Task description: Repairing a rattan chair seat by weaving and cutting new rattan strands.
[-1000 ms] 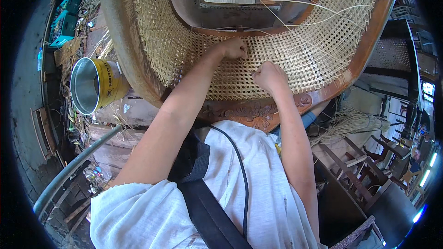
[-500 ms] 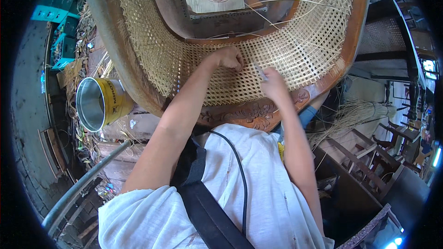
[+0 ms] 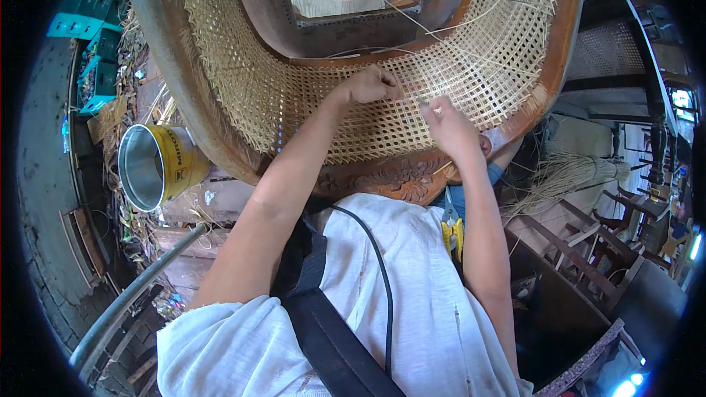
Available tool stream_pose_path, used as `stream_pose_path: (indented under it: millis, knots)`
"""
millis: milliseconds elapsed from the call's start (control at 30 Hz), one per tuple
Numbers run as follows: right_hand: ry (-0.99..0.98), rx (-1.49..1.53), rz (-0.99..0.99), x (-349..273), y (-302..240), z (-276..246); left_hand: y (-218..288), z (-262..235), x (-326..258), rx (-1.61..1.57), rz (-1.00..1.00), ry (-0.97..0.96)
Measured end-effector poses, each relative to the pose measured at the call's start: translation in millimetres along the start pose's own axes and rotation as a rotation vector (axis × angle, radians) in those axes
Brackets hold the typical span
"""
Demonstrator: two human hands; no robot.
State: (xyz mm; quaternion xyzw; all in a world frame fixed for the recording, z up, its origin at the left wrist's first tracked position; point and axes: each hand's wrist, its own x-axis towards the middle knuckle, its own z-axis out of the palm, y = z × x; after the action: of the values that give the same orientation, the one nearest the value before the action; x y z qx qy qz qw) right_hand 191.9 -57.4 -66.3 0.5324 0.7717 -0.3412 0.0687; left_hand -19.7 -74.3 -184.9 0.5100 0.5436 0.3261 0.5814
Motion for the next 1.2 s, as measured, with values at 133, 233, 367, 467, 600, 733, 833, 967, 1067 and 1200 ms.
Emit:
stream_pose_path:
  millis: [133, 233, 367, 467, 600, 733, 833, 967, 1067, 1200]
  knots:
    - [-0.061, -0.306, -0.019, -3.1, -10.8, 19.3, -6.1, -4.2, 2.2, 0.222, -0.123, 0.033]
    - [-0.067, -0.361, -0.013, 3.2, -26.0, 20.0, -8.8, -7.0, 1.9, 0.208, -0.132, 0.010]
    - [-0.115, -0.380, -0.022, 15.0, -32.6, 26.0, -11.0, -10.3, 4.7, 0.198, -0.142, -0.024]
    - [-0.098, -0.360, -0.009, 6.4, -37.1, 32.3, -8.7, -8.0, 5.3, 0.203, -0.147, 0.003]
    - [-0.049, -0.335, -0.009, -0.2, -36.2, 37.7, -10.9, -7.7, 4.7, 0.133, -0.128, 0.036]
    - [-0.098, -0.373, 0.020, 1.7, -44.9, 28.7, -9.6, -7.3, 5.7, 0.058, -0.140, -0.002]
    - [-0.137, -0.396, 0.031, 7.3, -45.3, 26.0, -13.1, -6.1, 6.2, 0.014, -0.191, -0.005]
    - [-0.251, -0.433, 0.073, 14.2, -54.6, 12.2, -28.8, -10.8, 15.4, 0.462, 0.038, 0.011]
    - [-0.280, -0.441, 0.070, 16.6, -48.5, 4.3, -31.1, -6.1, 17.7, 0.447, -0.048, -0.160]
    - [-0.209, -0.353, 0.165, 5.6, -47.2, -11.4, -16.1, 1.0, 6.5, 0.290, -0.033, -0.185]
